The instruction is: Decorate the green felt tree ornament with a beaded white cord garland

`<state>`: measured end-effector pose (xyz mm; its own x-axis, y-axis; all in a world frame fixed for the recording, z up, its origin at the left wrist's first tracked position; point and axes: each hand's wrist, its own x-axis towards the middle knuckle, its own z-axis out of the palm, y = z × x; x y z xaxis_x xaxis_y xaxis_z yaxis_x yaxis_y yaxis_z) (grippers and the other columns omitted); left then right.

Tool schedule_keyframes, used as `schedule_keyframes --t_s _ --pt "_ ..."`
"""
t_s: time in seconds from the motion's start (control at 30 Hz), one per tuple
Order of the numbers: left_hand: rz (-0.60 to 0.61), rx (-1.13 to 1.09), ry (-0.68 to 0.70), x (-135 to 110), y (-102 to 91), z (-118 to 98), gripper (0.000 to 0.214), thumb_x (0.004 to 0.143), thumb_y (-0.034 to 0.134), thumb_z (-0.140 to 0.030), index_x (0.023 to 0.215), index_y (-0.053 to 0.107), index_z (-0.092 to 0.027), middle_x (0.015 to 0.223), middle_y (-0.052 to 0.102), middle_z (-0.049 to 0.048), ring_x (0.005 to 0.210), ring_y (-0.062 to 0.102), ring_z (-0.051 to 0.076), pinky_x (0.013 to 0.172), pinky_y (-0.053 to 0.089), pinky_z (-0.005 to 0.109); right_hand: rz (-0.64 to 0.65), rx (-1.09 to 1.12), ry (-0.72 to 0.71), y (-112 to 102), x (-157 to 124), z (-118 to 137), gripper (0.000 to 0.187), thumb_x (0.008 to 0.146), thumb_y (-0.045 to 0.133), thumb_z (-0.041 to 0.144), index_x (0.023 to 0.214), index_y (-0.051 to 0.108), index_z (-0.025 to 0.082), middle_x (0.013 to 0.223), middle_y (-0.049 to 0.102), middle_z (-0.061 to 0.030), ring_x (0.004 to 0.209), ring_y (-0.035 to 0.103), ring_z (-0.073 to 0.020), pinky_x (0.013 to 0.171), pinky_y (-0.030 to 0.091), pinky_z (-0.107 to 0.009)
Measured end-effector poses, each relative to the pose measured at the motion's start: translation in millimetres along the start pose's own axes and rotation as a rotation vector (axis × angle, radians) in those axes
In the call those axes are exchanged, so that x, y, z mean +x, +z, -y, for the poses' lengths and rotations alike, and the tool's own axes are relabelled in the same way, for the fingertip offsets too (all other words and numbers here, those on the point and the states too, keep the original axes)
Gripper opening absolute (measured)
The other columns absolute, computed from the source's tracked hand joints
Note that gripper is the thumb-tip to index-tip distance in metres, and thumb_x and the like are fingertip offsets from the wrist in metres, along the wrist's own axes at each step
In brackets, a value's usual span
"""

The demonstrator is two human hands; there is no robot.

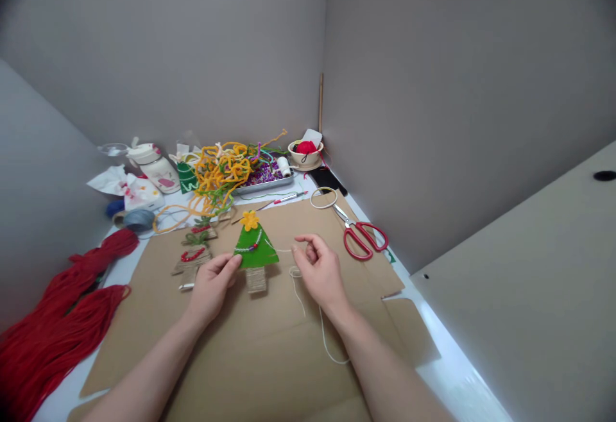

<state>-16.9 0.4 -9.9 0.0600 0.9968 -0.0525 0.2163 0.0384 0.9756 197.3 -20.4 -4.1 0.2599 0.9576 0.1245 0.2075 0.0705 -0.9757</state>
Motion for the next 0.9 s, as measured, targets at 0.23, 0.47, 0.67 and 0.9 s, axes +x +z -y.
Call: schedule_keyframes --t_s 0.23,0.47,0.67,0.9 --pt "0.148 -0.074 -0.014 -6.3 3.4 -1.2 0.030 0.078 0.059 -0.043 0.076 0.064 -0.014 0.055 0.042 -0.0039 0.050 0.031 0.008 0.047 0.022 0.020 0.119 0.081 0.052 0.6 -1.6 2.5 0.030 0.082 0.056 0.043 0.095 0.062 0.016 0.060 0.034 0.0041 0.053 0.031 -0.0095 0.052 0.030 -0.022" --pt "0.359 -0.492 -0.202 -8.1 6.3 1.0 0.024 0.079 0.062 -0.038 0.092 0.060 -0.017 0.056 0.030 -0.0080 0.046 0.017 0.003 0.044 0.017 0.017 0.271 0.125 0.077 -1.5 -0.6 9.6 0.032 0.086 0.050 0.044 0.097 0.065 0.018 0.090 0.063 -0.0043 0.081 0.055 -0.0154 0.071 0.041 -0.024" --pt "0.406 -0.628 -0.301 -6.0 2.6 0.2 0.021 0.078 0.064 -0.033 0.091 0.058 -0.017 0.054 0.021 -0.0097 0.045 0.010 0.003 0.042 0.013 0.015 0.434 0.173 0.116 -1.0 -1.6 5.7 0.032 0.085 0.053 0.045 0.095 0.062 0.016 0.081 0.061 -0.0028 0.074 0.054 -0.0135 0.065 0.042 -0.023" --pt "0.407 -0.628 -0.299 -3.5 -0.1 -2.8 0.020 0.077 0.064 -0.031 0.088 0.058 -0.016 0.053 0.020 -0.0097 0.044 0.010 0.003 0.041 0.012 0.015 0.468 0.106 0.053 -2.3 -2.1 4.9 0.031 0.084 0.054 0.042 0.074 0.058 0.013 0.066 0.051 0.0001 0.061 0.043 -0.0098 0.057 0.033 -0.022"
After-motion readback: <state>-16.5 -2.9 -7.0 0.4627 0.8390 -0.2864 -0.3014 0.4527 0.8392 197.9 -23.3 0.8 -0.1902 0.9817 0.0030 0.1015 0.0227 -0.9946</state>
